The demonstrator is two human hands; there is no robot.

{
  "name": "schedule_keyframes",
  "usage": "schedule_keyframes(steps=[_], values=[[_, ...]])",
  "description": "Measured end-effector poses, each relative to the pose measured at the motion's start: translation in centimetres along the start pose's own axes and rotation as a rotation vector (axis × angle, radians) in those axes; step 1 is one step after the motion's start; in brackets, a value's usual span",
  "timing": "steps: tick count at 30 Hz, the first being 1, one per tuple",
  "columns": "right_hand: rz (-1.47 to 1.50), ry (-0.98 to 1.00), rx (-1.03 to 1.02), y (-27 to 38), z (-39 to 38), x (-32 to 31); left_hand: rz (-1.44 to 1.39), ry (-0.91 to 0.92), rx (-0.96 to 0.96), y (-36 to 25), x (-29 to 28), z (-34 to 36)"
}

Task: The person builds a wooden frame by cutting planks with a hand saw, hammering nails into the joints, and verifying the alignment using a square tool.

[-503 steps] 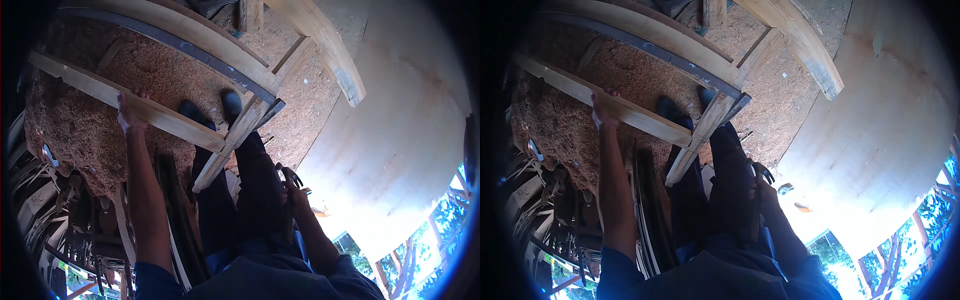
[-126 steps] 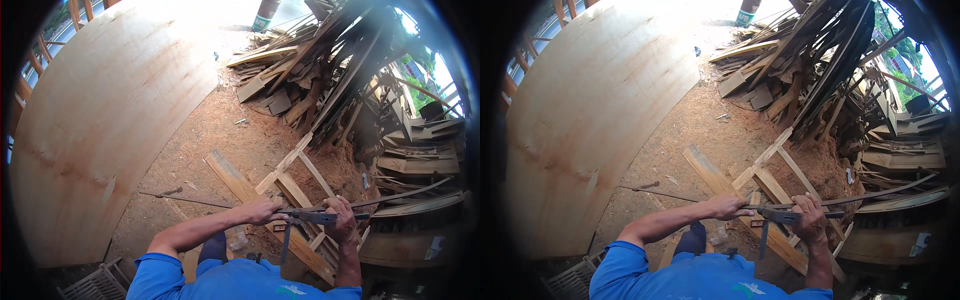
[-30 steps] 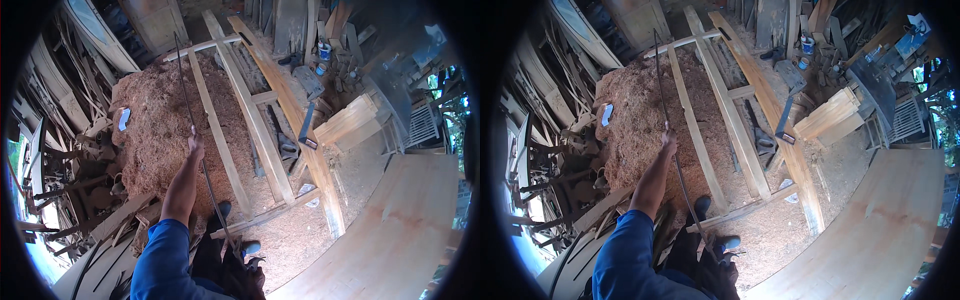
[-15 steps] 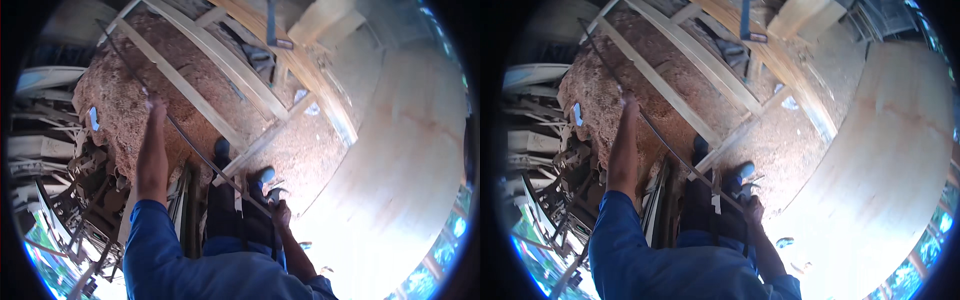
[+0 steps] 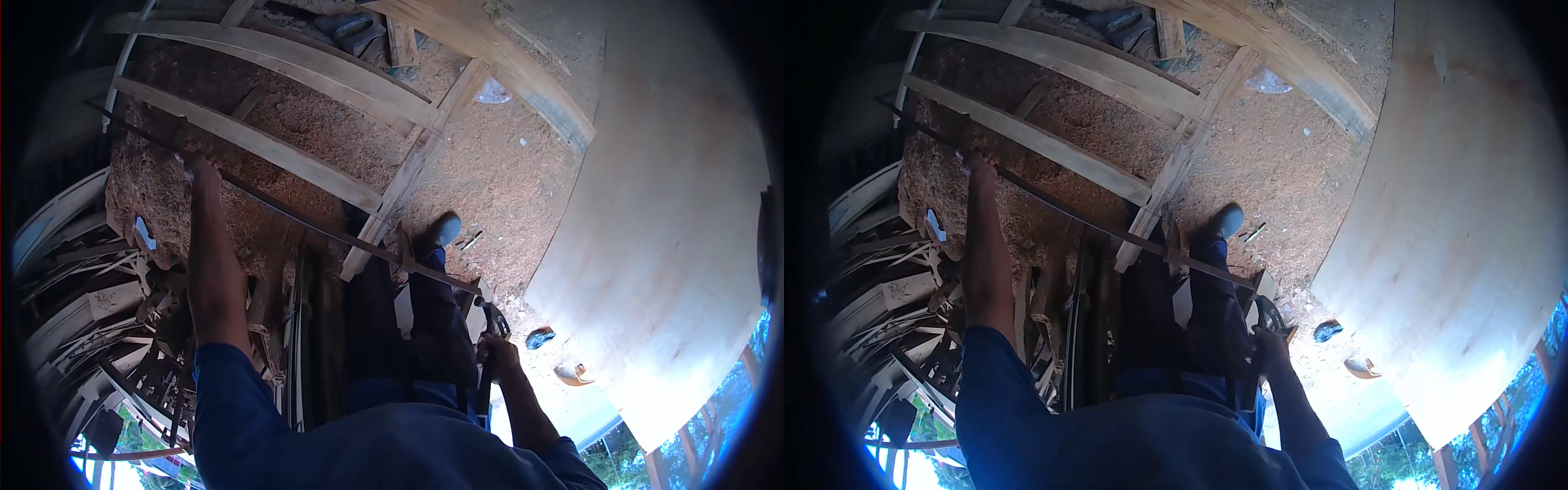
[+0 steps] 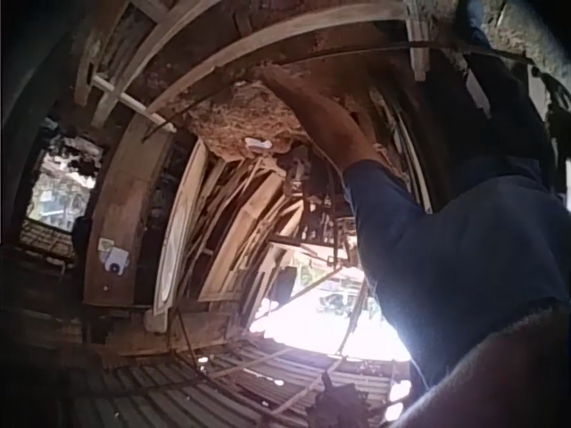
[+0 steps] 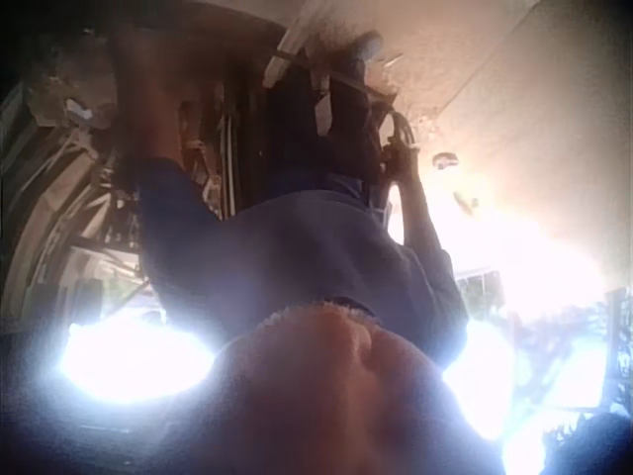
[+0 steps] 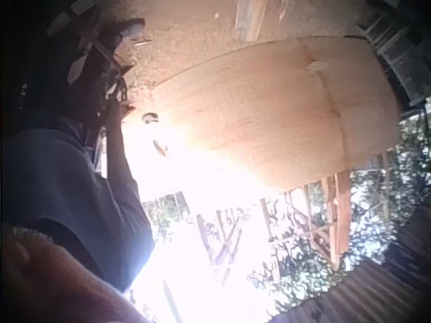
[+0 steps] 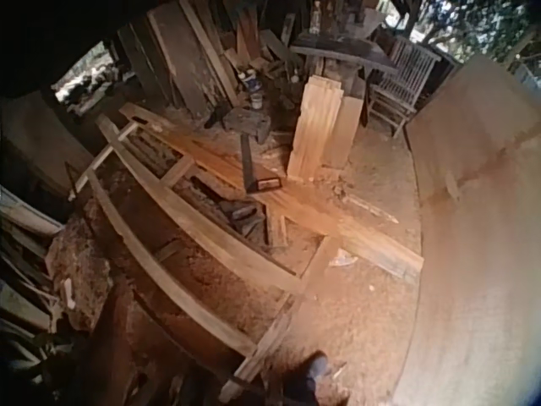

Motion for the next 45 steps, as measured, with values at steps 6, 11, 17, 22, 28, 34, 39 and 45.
schedule_keyframes(steps=[6, 11, 17, 22, 28, 34, 39, 45], values=[[0.442, 0.143, 0.067, -6.1, 11.6, 5.9, 0.037, -0.005, 0.0, 0.1, 0.4, 1.0], [0.283, 0.016, -0.078, -8.0, 8.1, 14.3, 0.099, -0.012, 0.034, -0.2, -1.9, 1.1], [0.193, 0.113, -0.132, -7.5, 9.4, 17.6, 0.055, 0.027, 0.06, -0.3, -2.1, 2.3], [0.072, 0.18, -0.192, -6.7, 9.8, 19.8, 0.071, -0.007, 0.035, 1.0, -2.3, 2.2], [0.197, 0.089, -0.229, -5.6, 9.8, 18.4, 0.093, 0.049, 0.037, 1.3, -2.9, 3.9], [-0.049, 0.161, -0.238, -5.0, 8.3, 20.5, 0.103, 0.015, 0.045, 1.2, -2.8, 1.8], [0.023, 0.132, -0.21, -6.1, 9.1, 19.6, 0.106, 0.077, 0.081, -0.4, -3.3, 3.2], [-0.099, 0.223, -0.189, -6.4, 8.3, 21.4, 0.107, 0.009, 0.083, -0.3, -2.5, 1.3]])
Point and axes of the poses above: each hand's wrist, its own z-axis towards the middle knuckle, its own x-axis out of the palm, y = z × x, the point moved 10 cm from there along z, towards the middle knuckle, and after that the axes turned 15 degrees about x, right-handed, at the moved point
